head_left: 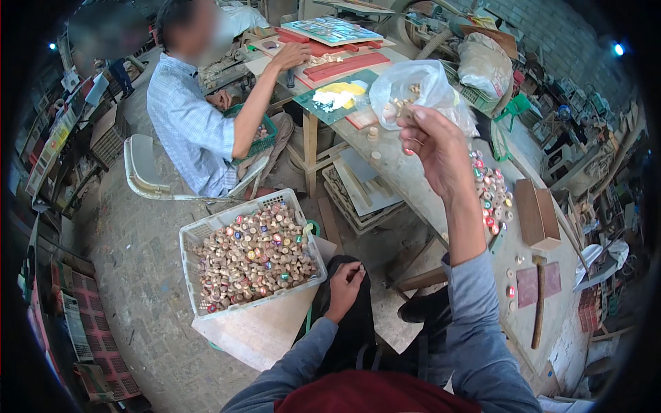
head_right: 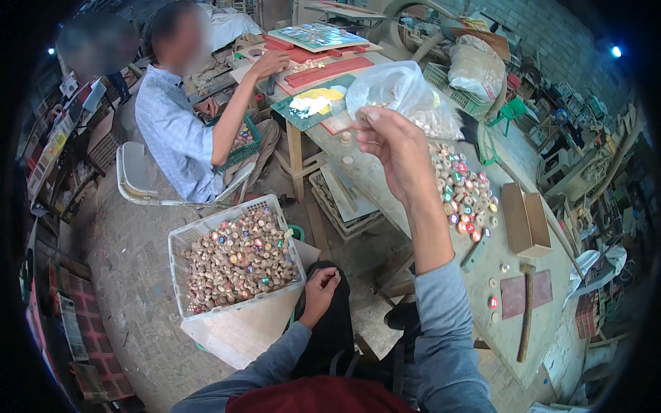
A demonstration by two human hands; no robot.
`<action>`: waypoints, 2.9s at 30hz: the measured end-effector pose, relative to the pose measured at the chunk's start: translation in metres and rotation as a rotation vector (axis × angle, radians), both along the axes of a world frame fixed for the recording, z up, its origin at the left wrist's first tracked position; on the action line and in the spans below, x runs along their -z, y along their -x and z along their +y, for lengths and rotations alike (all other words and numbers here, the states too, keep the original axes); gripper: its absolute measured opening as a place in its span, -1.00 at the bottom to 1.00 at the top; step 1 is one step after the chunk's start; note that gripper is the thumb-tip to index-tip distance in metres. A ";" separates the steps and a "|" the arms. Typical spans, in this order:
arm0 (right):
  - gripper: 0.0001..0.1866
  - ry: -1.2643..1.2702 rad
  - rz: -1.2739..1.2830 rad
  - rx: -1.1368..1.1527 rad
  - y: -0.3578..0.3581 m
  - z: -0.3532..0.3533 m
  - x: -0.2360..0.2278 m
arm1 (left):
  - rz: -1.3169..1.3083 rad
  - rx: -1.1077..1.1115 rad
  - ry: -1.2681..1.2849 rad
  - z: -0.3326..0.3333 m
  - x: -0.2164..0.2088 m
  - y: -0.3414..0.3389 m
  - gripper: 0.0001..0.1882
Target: Assembling small wooden numbered toy components by hand and using a hammer.
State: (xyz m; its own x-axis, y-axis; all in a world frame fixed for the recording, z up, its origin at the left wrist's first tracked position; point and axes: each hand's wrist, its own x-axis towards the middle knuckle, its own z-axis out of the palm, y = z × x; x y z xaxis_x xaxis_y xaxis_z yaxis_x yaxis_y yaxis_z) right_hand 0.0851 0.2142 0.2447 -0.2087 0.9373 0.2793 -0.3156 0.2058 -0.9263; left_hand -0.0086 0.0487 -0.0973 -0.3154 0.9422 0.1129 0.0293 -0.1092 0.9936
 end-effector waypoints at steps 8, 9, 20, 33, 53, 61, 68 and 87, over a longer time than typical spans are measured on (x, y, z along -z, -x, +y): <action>-0.77 0.082 -0.255 -0.162 0.031 0.033 0.016 | -0.960 0.102 0.012 0.038 -0.064 0.026 -0.69; -0.77 0.100 -0.261 -0.158 0.033 0.030 0.024 | -1.058 0.100 -0.037 0.046 -0.088 0.036 -0.68; -0.82 0.000 -0.552 -0.109 0.041 -0.061 0.059 | -1.453 0.210 -0.462 0.076 -0.190 0.056 -0.59; -0.72 -0.136 -0.792 0.007 0.044 -0.030 0.052 | -1.639 0.113 -0.410 0.065 -0.163 0.075 -0.71; 0.24 -0.630 -1.812 -0.065 0.155 0.230 0.059 | -0.944 0.080 0.380 -0.009 -0.018 0.022 -0.73; 0.24 -0.527 -1.994 -0.182 0.170 0.254 0.056 | -1.084 0.101 0.386 -0.004 -0.012 0.030 -0.75; 0.19 -0.558 -1.962 -0.158 0.165 0.250 0.053 | -1.129 0.133 0.371 -0.004 -0.012 0.032 -0.75; -0.04 -0.577 -1.827 -0.084 0.160 0.231 0.063 | -1.130 0.148 0.305 -0.005 -0.006 0.034 -0.77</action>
State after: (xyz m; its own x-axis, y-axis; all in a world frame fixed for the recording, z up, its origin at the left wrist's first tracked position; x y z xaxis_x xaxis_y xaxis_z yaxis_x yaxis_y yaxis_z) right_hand -0.0753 0.4455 0.1821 -0.5983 0.7980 -0.0724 0.7950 0.6024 0.0711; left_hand -0.0430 0.0439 -0.0911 0.0226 0.9177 -0.3966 -0.8769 0.2088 0.4331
